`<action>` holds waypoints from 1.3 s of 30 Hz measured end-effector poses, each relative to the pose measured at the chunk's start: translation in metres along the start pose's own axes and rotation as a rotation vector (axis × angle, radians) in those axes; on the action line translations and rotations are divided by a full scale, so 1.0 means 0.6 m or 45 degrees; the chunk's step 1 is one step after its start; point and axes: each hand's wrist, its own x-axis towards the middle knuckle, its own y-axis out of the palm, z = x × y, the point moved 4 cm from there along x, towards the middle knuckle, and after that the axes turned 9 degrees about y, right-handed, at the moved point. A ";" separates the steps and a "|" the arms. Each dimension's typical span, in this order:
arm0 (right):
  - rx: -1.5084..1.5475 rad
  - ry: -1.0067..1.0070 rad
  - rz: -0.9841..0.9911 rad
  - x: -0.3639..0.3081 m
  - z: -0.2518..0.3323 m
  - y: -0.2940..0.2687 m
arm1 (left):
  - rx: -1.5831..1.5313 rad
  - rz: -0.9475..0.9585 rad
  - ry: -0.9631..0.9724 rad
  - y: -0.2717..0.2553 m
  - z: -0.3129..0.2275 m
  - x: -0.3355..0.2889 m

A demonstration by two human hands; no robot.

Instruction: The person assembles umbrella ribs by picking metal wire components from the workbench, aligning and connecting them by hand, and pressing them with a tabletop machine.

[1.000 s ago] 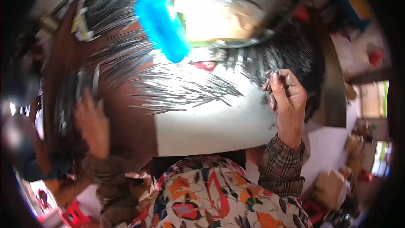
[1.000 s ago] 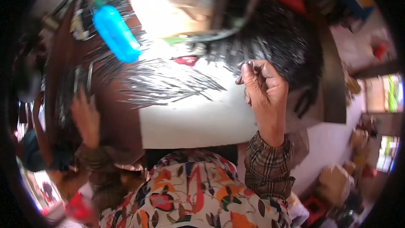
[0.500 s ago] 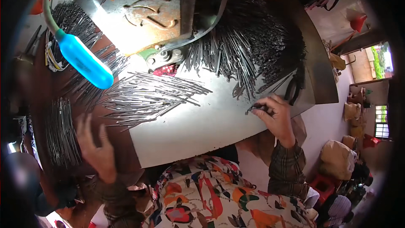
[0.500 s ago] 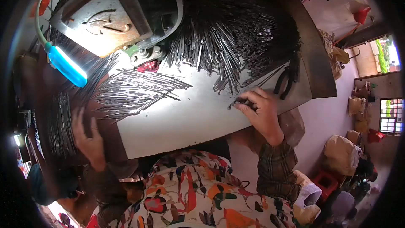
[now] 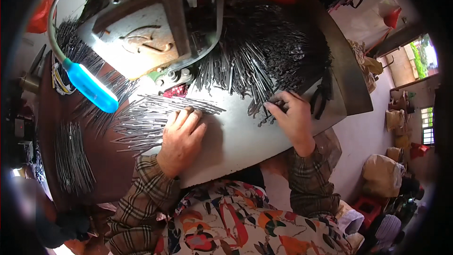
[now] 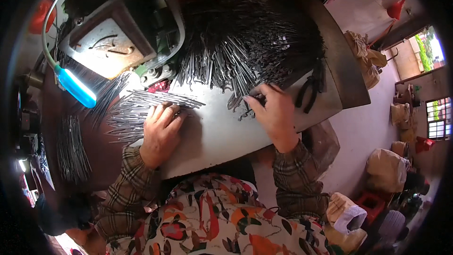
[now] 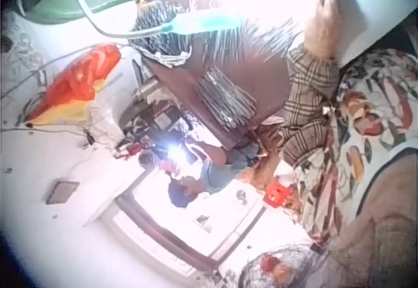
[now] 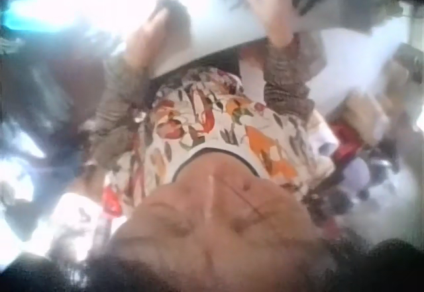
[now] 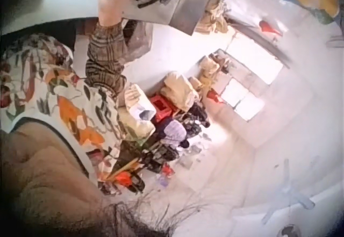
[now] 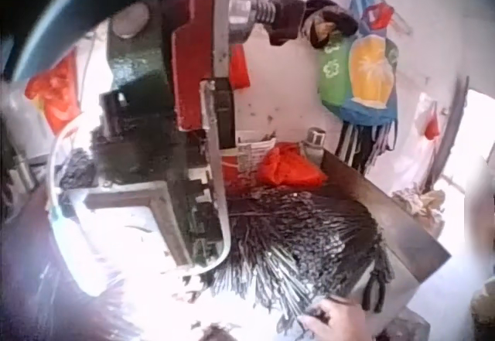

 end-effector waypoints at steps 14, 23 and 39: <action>0.754 0.528 0.372 0.031 0.016 0.043 | -0.027 -0.070 0.040 -0.013 0.004 0.012; 1.126 0.628 0.508 0.012 0.026 0.072 | -0.096 -0.478 -0.261 -0.037 0.023 0.006; 1.461 0.363 0.372 -0.078 0.117 0.148 | -0.692 -0.442 -0.880 -0.042 0.000 0.005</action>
